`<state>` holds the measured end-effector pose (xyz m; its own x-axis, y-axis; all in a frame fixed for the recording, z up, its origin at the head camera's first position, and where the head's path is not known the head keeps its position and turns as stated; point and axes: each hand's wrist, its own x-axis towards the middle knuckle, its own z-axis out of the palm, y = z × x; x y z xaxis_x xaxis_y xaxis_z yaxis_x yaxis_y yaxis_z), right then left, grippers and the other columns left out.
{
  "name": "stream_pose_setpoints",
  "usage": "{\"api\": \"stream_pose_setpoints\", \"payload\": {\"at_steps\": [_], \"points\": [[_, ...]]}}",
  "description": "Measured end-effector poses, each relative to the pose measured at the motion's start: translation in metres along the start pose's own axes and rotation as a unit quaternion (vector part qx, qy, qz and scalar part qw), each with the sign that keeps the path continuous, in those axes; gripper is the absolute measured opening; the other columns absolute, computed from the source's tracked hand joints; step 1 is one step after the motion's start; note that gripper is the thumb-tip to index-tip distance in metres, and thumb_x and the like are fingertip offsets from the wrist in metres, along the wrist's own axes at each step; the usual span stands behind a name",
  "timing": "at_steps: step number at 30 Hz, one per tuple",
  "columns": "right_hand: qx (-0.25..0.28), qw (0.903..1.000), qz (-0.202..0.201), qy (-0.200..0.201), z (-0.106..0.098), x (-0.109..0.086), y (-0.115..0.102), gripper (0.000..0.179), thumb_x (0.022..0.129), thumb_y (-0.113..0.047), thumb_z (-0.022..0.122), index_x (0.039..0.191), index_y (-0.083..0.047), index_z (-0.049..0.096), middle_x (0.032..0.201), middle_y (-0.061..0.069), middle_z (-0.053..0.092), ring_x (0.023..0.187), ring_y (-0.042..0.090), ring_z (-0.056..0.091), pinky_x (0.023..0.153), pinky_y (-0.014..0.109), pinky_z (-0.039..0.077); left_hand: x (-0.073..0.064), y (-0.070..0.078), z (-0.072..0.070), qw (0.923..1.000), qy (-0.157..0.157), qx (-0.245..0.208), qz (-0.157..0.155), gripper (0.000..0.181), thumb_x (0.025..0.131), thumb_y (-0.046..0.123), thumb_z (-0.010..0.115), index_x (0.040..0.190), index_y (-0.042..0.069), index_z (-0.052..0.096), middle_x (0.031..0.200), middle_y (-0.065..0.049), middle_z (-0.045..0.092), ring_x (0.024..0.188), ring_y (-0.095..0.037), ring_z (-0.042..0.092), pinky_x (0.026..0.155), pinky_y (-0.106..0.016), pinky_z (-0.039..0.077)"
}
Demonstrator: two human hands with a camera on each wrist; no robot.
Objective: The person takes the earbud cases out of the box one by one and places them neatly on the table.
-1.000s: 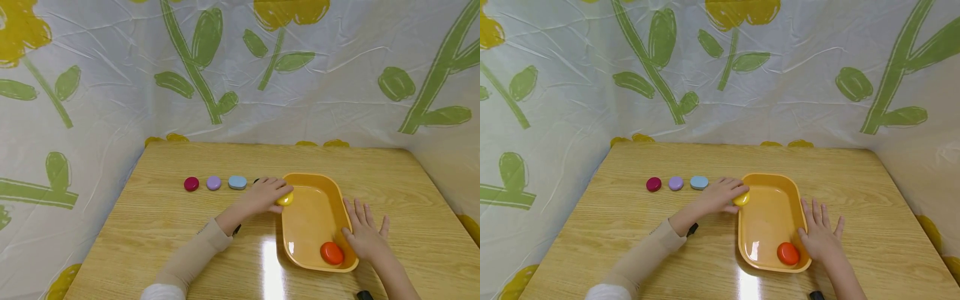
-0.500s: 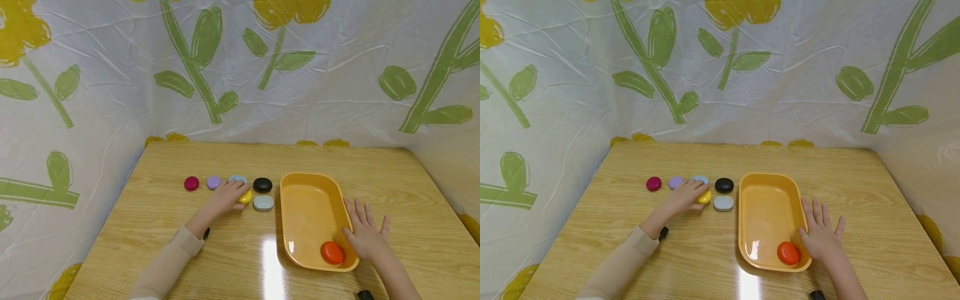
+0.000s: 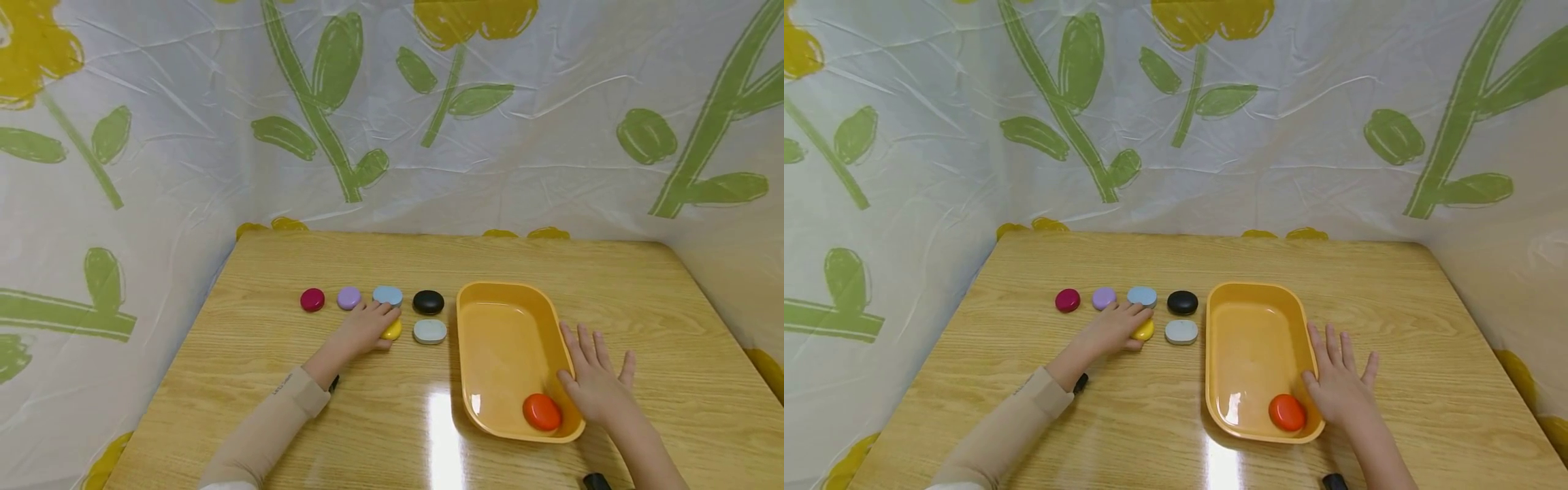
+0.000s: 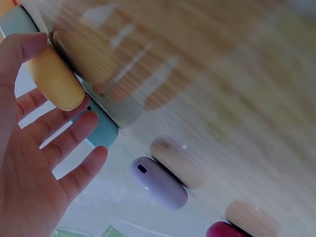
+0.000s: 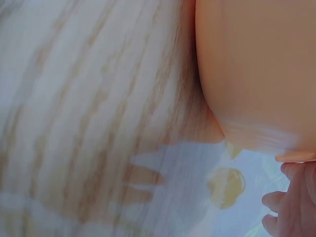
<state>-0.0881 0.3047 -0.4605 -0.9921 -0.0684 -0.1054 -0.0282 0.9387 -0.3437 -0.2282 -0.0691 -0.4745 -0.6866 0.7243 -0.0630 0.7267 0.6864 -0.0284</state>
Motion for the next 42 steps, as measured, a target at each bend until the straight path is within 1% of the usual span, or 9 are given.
{"api": "stream_pose_setpoints", "payload": {"at_steps": [11, 15, 18, 23, 27, 31, 34, 37, 42], "points": [[0.002, 1.0, 0.0, 0.0, 0.0, 0.001, 0.0, 0.07, 0.097, -0.027, 0.035, 0.146, -0.022, -0.014, 0.148, 0.021, -0.015, 0.132, 0.041, -0.02, 0.087, 0.06, -0.03, 0.0, 0.003, -0.001, 0.9997, 0.0, -0.019, -0.016, 0.059, 0.082, 0.046, 0.062, 0.129, 0.017, 0.042, 0.124, -0.005, 0.048, 0.114, -0.024, 0.046, 0.088, -0.042, 0.04], [0.002, 1.0, 0.0, 0.003, 0.001, 0.001, 0.001, 0.07, 0.097, -0.028, 0.035, 0.146, -0.022, -0.014, 0.148, 0.022, -0.013, 0.132, 0.042, -0.018, 0.087, 0.06, -0.03, 0.004, 0.007, -0.013, 0.9992, 0.027, -0.027, -0.007, 0.063, 0.081, 0.046, 0.063, 0.133, 0.017, 0.041, 0.119, -0.003, 0.047, 0.105, -0.021, 0.047, 0.086, -0.041, 0.042], [0.001, 1.0, 0.002, 0.002, 0.001, 0.001, 0.002, 0.07, 0.097, -0.028, 0.035, 0.145, -0.022, -0.015, 0.148, 0.022, -0.014, 0.132, 0.042, -0.019, 0.087, 0.059, -0.03, 0.012, 0.015, -0.031, 0.998, 0.045, -0.041, 0.019, 0.061, 0.082, 0.042, 0.063, 0.134, 0.017, 0.041, 0.12, -0.003, 0.047, 0.106, -0.02, 0.047, 0.088, -0.042, 0.041], [-0.002, 1.0, 0.004, -0.001, 0.002, 0.001, 0.003, 0.07, 0.097, -0.028, 0.034, 0.145, -0.021, -0.015, 0.148, 0.02, -0.017, 0.131, 0.039, -0.023, 0.086, 0.059, -0.031, 0.029, 0.046, -0.058, 0.995, 0.047, -0.028, 0.084, 0.058, 0.086, 0.041, 0.057, 0.137, 0.021, 0.038, 0.131, -0.001, 0.044, 0.12, -0.021, 0.041, 0.096, -0.042, 0.036], [-0.002, 1.0, 0.005, -0.002, 0.002, 0.001, 0.003, 0.07, 0.097, -0.028, 0.035, 0.145, -0.021, -0.015, 0.148, 0.021, -0.016, 0.131, 0.039, -0.023, 0.087, 0.06, -0.03, 0.044, 0.083, -0.065, 0.9891, 0.041, 0.01, 0.141, 0.055, 0.088, 0.042, 0.052, 0.137, 0.024, 0.037, 0.133, 0.002, 0.043, 0.12, -0.016, 0.041, 0.097, -0.037, 0.034], [-0.004, 1.0, 0.004, 0.002, 0.002, 0.002, 0.002, 0.07, 0.097, -0.028, 0.036, 0.146, -0.021, -0.014, 0.148, 0.022, -0.013, 0.132, 0.04, -0.02, 0.087, 0.06, -0.03, 0.057, 0.121, -0.06, 0.9799, 0.014, 0.051, 0.193, 0.055, 0.088, 0.045, 0.049, 0.139, 0.029, 0.035, 0.134, 0.006, 0.04, 0.117, -0.011, 0.039, 0.095, -0.033, 0.035], [-0.006, 1.0, 0.003, 0.005, 0.003, 0.002, 0.002, 0.071, 0.097, -0.029, 0.037, 0.146, -0.022, -0.014, 0.148, 0.022, -0.013, 0.132, 0.041, -0.02, 0.087, 0.06, -0.029, 0.066, 0.143, -0.051, 0.9726, -0.015, 0.075, 0.22, 0.056, 0.087, 0.048, 0.048, 0.139, 0.033, 0.032, 0.134, 0.011, 0.038, 0.115, -0.008, 0.038, 0.093, -0.03, 0.035], [-0.005, 1.0, 0.003, 0.008, 0.004, 0.002, 0.003, 0.071, 0.096, -0.028, 0.038, 0.146, -0.022, -0.014, 0.148, 0.022, -0.012, 0.132, 0.041, -0.02, 0.087, 0.06, -0.029, 0.073, 0.16, -0.042, 0.9662, -0.049, 0.089, 0.237, 0.058, 0.087, 0.051, 0.048, 0.14, 0.037, 0.029, 0.135, 0.014, 0.035, 0.116, -0.005, 0.036, 0.093, -0.028, 0.033], [-0.009, 0.9999, 0.004, 0.009, 0.005, 0.002, 0.004, 0.072, 0.096, -0.026, 0.038, 0.146, -0.021, -0.013, 0.149, 0.022, -0.011, 0.133, 0.042, -0.016, 0.089, 0.063, -0.026, 0.083, 0.18, -0.033, 0.957, -0.1, 0.093, 0.256, 0.062, 0.087, 0.052, 0.049, 0.142, 0.04, 0.023, 0.142, 0.018, 0.027, 0.123, -0.003, 0.03, 0.097, -0.028, 0.029]]}}
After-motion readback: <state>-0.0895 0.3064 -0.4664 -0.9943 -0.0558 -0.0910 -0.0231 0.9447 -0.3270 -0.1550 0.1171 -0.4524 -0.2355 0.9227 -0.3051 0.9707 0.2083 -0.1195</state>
